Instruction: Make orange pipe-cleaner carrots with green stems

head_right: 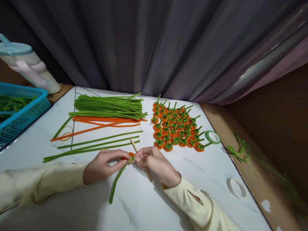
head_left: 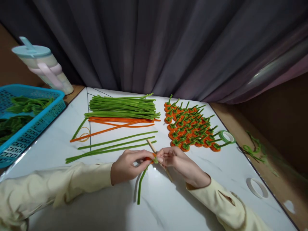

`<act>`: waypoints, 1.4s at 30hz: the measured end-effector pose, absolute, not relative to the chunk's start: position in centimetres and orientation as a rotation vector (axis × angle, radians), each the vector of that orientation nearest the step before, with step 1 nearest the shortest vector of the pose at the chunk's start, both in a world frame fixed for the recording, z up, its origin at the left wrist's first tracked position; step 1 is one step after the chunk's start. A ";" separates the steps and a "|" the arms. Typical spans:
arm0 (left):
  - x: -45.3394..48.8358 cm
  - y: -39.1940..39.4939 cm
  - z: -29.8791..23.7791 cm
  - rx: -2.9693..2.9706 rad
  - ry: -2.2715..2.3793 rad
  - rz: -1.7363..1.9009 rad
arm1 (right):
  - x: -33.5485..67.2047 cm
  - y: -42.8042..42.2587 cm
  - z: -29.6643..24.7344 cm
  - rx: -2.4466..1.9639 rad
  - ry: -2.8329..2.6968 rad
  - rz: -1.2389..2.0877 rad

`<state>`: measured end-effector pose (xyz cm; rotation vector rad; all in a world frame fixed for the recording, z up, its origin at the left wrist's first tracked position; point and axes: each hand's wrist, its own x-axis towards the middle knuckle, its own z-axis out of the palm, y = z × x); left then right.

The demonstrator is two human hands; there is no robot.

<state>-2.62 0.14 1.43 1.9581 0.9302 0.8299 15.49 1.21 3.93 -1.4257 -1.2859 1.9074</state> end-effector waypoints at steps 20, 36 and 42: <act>-2.6 1.4 1.0 1.094 0.840 0.706 | 16.3 0.1 4.4 -0.665 -2.675 -0.270; -2.6 1.3 1.0 1.094 0.865 0.717 | 16.6 1.0 3.0 -0.449 -2.655 -0.477; -2.6 1.4 0.8 1.054 0.871 0.676 | 16.5 1.0 2.7 -0.438 -2.653 -0.450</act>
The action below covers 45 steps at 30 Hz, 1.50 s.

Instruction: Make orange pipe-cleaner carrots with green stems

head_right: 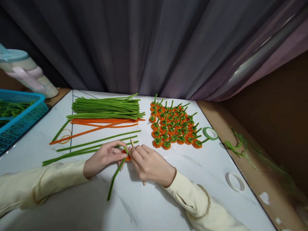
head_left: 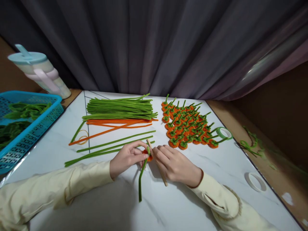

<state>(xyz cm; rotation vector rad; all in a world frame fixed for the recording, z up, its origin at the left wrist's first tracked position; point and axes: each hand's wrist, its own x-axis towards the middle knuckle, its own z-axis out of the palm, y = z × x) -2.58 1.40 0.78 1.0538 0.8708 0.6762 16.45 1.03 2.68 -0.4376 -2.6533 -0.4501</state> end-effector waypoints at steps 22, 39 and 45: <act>-2.7 1.4 0.7 0.951 0.739 0.605 | 17.0 1.3 2.5 -0.421 -2.584 -0.371; -2.7 1.5 1.2 0.841 0.647 0.497 | 16.7 0.6 3.1 -0.330 -2.598 -0.350; -2.7 1.5 1.1 0.849 0.630 0.477 | 16.9 0.9 3.4 -0.315 -2.642 -0.441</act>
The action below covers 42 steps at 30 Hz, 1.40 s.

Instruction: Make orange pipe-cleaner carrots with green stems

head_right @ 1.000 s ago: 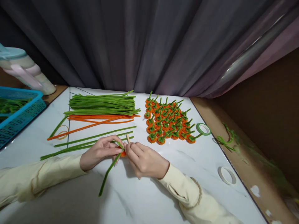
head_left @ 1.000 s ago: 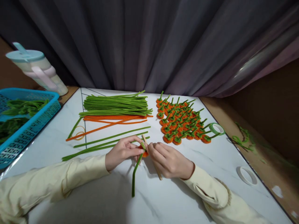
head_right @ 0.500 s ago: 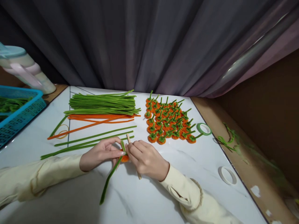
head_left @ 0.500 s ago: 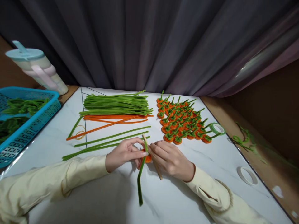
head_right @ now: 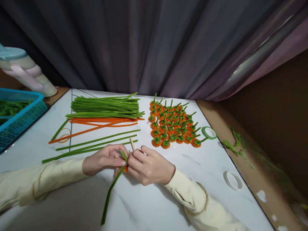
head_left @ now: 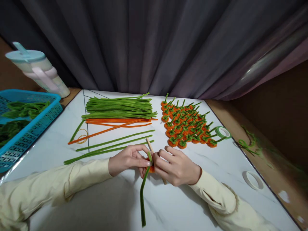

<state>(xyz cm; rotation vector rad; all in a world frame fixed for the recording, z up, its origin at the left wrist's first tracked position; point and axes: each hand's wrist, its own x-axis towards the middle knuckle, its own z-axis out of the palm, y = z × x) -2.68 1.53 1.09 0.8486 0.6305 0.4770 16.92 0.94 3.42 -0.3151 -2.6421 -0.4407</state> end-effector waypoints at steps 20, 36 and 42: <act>-2.7 1.3 0.7 1.064 0.735 0.677 | 16.5 0.5 1.4 -1.098 -2.032 0.525; -2.7 1.2 0.9 1.107 0.802 0.630 | 16.1 -0.5 -0.2 -0.984 -1.731 1.189; -2.6 1.1 1.0 0.979 0.753 0.646 | 16.3 -0.4 -0.3 -0.909 -1.872 0.890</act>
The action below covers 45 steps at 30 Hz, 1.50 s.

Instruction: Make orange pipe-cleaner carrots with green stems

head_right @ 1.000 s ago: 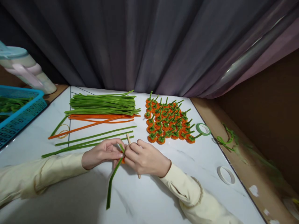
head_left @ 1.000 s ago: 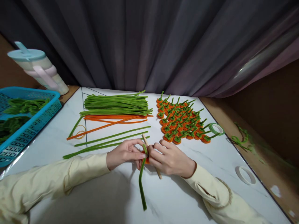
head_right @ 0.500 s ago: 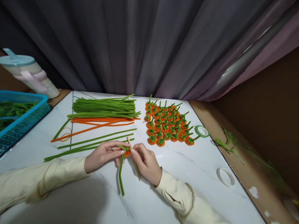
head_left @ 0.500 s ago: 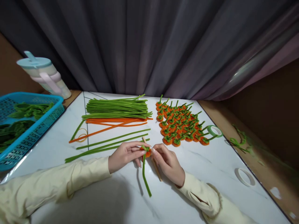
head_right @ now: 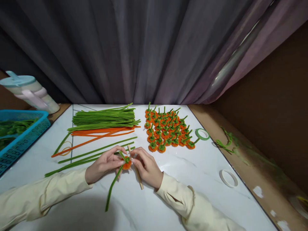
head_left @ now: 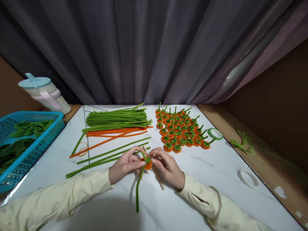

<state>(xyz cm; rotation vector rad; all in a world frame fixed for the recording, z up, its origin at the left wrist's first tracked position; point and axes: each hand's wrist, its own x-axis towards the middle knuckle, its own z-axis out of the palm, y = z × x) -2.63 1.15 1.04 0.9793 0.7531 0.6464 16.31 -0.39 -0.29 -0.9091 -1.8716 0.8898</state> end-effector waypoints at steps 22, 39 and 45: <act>-2.7 1.4 0.5 0.889 0.662 0.538 | 16.8 -1.3 -0.8 -0.807 -2.180 0.344; -2.6 1.2 0.7 0.903 0.665 0.509 | 16.9 -1.4 -1.1 -0.726 -2.121 0.461; -2.7 1.3 0.7 0.874 0.660 0.515 | 16.8 -1.2 -0.3 -0.732 -2.070 0.606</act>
